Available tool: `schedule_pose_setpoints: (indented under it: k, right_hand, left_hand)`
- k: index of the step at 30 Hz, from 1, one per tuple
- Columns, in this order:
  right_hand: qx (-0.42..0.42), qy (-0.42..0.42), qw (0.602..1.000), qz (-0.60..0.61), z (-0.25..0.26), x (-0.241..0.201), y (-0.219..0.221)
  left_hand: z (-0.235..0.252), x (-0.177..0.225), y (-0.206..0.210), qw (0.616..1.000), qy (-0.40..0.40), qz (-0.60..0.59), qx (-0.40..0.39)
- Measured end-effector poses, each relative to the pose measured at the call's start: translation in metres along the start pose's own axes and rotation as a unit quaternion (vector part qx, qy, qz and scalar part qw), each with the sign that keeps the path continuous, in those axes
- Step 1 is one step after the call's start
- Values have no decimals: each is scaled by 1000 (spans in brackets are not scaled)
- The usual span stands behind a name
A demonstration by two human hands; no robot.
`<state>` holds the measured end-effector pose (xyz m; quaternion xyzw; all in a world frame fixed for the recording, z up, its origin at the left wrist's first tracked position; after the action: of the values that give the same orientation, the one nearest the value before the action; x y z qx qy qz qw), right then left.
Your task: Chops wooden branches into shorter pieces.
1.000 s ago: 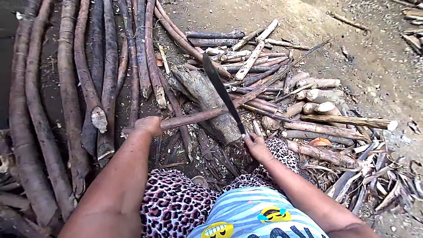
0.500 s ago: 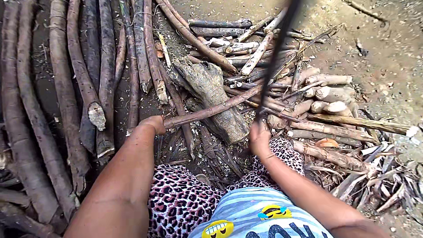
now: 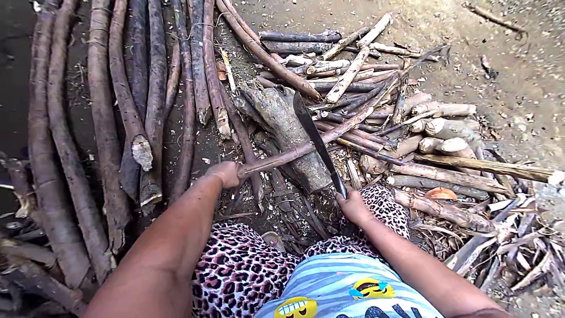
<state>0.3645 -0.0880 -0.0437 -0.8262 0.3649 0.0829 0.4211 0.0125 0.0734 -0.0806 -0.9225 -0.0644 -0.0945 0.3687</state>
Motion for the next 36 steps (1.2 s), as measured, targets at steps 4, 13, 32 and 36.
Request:
schedule_pose_setpoints:
  k: [4, 13, 32, 36]
  right_hand:
    - [24, 1, 1000, -16, 8, -4, 17]
    - [137, -269, 918, 257, -80, -100, -125]
    - [-136, 71, 934, 323, 11, -9, 51]
    - [-73, 48, 957, 275, 18, 8, 38]
  left_hand:
    - [16, 5, 37, 989, -12, -95, -108]
    - [44, -29, 35, 988, -96, -44, -113]
    - [32, -24, -2, 998, -18, -57, -13]
    - [-8, -8, -33, 985, 91, -115, 93]
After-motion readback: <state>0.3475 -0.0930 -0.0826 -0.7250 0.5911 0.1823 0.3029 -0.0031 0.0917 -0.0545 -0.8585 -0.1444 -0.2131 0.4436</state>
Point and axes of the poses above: each hand's wrist, its own z-axis towards the middle knuckle, its own y-axis out of the palm, x = y × z, the point moved 10 cm from there along z, towards the middle knuckle, and after that the axes turned 11 degrees about -z, right-handed, at the moved point
